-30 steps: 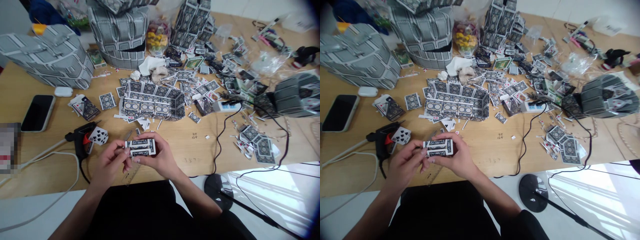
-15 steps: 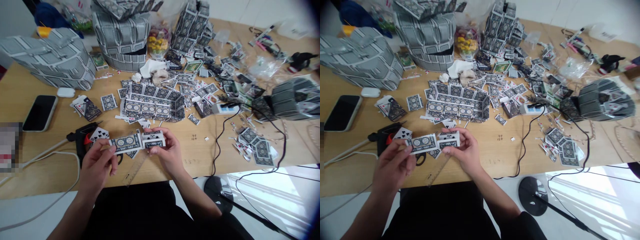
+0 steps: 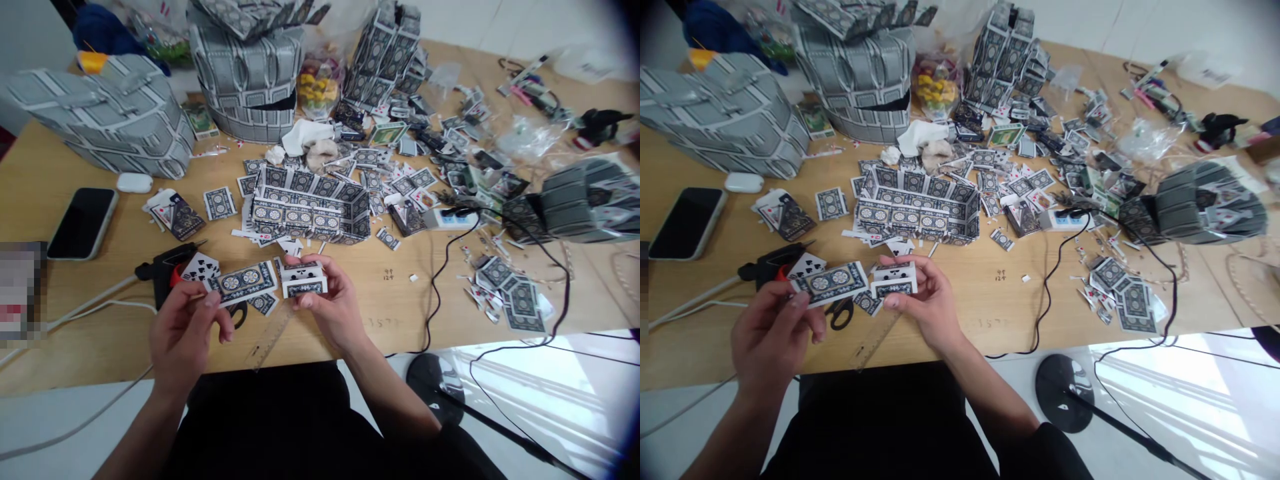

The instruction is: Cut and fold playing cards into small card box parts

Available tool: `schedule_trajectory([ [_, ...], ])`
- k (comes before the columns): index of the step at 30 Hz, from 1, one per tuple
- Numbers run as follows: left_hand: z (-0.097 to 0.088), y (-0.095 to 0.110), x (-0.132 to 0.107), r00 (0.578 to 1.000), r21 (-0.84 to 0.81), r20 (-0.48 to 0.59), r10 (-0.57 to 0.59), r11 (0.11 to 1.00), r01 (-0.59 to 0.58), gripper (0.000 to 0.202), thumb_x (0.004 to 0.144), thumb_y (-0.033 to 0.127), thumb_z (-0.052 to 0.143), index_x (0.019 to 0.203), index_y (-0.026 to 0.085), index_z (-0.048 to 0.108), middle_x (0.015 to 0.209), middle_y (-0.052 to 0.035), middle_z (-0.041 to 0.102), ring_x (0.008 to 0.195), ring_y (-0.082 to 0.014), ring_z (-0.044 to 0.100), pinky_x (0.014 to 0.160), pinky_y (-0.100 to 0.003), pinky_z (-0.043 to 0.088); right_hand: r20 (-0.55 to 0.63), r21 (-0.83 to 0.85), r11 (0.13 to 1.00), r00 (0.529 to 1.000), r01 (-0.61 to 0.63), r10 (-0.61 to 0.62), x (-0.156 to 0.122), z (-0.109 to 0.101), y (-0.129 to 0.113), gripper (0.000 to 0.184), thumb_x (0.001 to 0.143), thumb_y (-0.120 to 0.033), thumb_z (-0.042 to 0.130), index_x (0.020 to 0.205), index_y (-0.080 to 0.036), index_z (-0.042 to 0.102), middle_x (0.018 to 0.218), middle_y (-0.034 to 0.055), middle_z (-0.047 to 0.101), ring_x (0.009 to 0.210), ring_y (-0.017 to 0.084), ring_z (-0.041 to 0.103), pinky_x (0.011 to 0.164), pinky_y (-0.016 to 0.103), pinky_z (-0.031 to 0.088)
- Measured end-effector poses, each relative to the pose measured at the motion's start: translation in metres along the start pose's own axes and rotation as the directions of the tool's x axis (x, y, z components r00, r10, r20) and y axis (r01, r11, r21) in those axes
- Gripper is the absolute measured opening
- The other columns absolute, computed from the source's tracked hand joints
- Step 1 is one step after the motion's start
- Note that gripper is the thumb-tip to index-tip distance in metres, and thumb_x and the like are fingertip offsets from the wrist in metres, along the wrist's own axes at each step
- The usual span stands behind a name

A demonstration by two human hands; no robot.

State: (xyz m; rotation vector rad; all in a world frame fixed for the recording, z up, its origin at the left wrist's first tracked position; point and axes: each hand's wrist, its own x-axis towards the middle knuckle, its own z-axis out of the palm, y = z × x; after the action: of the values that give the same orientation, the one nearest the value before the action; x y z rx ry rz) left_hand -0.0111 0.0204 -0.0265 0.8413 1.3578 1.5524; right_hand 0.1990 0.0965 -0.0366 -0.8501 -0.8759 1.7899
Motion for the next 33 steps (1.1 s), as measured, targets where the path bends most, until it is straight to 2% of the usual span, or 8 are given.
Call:
schedule_trajectory([
  [6, 0.001, 0.001, -0.001, 0.979, -0.095, 0.036, -0.202, 0.974, 0.205, 0.016, 0.099, 0.031, 0.076, 0.097, 0.024, 0.062, 0.052, 0.0048, 0.067, 0.041, -0.0131, 0.059, 0.04, -0.019, 0.048, 0.032, 0.002, 0.997, 0.997, 0.071, -0.071, -0.002, 0.001, 0.0, 0.057, 0.069, -0.025, 0.104, 0.116, -0.029, 0.072, 0.132, 0.0044, 0.082, 0.115, 0.024, 0.081, 0.098, 0.039, 0.068],
  [10, 0.0, 0.001, 0.002, 0.974, -0.163, 0.012, -0.224, 0.961, 0.223, 0.018, 0.095, 0.031, 0.079, 0.096, 0.025, 0.063, 0.049, 0.0065, 0.064, 0.038, -0.0127, 0.056, 0.037, -0.017, 0.045, 0.064, 0.014, 0.992, 0.99, 0.125, -0.126, -0.002, 0.002, -0.003, 0.057, 0.07, -0.013, 0.102, 0.117, -0.03, 0.075, 0.131, 0.0007, 0.083, 0.111, 0.019, 0.082, 0.097, 0.032, 0.067],
  [15, 0.0, -0.001, 0.001, 0.994, -0.134, 0.034, -0.099, 0.986, 0.103, 0.013, 0.097, 0.028, 0.08, 0.1, 0.024, 0.068, 0.058, 0.0042, 0.07, 0.045, -0.0142, 0.063, 0.041, -0.02, 0.05, 0.055, 0.025, 0.995, 0.994, 0.093, -0.095, -0.004, 0.003, -0.002, 0.055, 0.07, -0.014, 0.102, 0.116, -0.029, 0.076, 0.131, 0.0023, 0.083, 0.111, 0.021, 0.081, 0.096, 0.033, 0.067],
  [18, -0.001, -0.004, -0.002, 0.999, -0.067, 0.023, 0.044, 0.997, -0.042, 0.013, 0.095, 0.022, 0.081, 0.106, 0.023, 0.074, 0.081, -0.0018, 0.081, 0.065, -0.0185, 0.075, 0.056, -0.027, 0.062, 0.045, 0.048, 0.997, 0.997, 0.068, -0.07, -0.005, 0.001, 0.0, 0.052, 0.074, -0.022, 0.101, 0.118, -0.029, 0.075, 0.132, 0.0038, 0.082, 0.11, 0.022, 0.081, 0.097, 0.036, 0.067],
  [21, -0.008, -0.007, -0.004, 0.991, -0.038, -0.011, 0.135, 0.99, -0.135, 0.018, 0.088, 0.02, 0.087, 0.104, 0.022, 0.08, 0.093, -0.0031, 0.081, 0.07, -0.0197, 0.078, 0.067, -0.033, 0.067, 0.043, 0.071, 0.996, 0.998, 0.052, -0.055, -0.006, 0.0, 0.001, 0.05, 0.076, -0.027, 0.101, 0.119, -0.029, 0.075, 0.133, 0.0042, 0.081, 0.107, 0.022, 0.08, 0.095, 0.036, 0.068],
  [25, -0.016, -0.009, -0.004, 0.978, 0.007, -0.055, 0.203, 0.979, -0.203, 0.02, 0.084, 0.033, 0.088, 0.099, 0.02, 0.086, 0.09, -0.0067, 0.078, 0.074, -0.0207, 0.075, 0.063, -0.029, 0.062, 0.039, 0.061, 0.997, 0.998, 0.038, -0.04, -0.007, 0.0, 0.0, 0.052, 0.073, -0.028, 0.102, 0.118, -0.028, 0.076, 0.131, 0.0055, 0.082, 0.108, 0.023, 0.079, 0.091, 0.036, 0.068],
  [29, -0.018, -0.006, -0.002, 0.959, 0.06, -0.055, 0.277, 0.96, -0.274, 0.016, 0.086, 0.032, 0.085, 0.096, 0.02, 0.088, 0.088, -0.0066, 0.079, 0.078, -0.0176, 0.072, 0.067, -0.024, 0.058, 0.074, 0.089, 0.996, 0.997, 0.014, -0.02, -0.007, 0.0, -0.001, 0.052, 0.073, -0.03, 0.102, 0.118, -0.028, 0.077, 0.128, 0.0057, 0.083, 0.103, 0.023, 0.08, 0.083, 0.033, 0.069],
  [33, -0.019, -0.008, 0.001, 0.97, 0.039, -0.054, 0.235, 0.972, -0.233, 0.015, 0.085, 0.032, 0.087, 0.093, 0.02, 0.088, 0.085, -0.0063, 0.077, 0.076, -0.0172, 0.071, 0.064, -0.024, 0.056, 0.108, 0.122, 0.993, 0.994, 0.01, -0.023, -0.007, 0.0, -0.002, 0.05, 0.074, -0.029, 0.102, 0.119, -0.029, 0.078, 0.125, 0.0038, 0.084, 0.097, 0.019, 0.079, 0.076, 0.027, 0.067],
])
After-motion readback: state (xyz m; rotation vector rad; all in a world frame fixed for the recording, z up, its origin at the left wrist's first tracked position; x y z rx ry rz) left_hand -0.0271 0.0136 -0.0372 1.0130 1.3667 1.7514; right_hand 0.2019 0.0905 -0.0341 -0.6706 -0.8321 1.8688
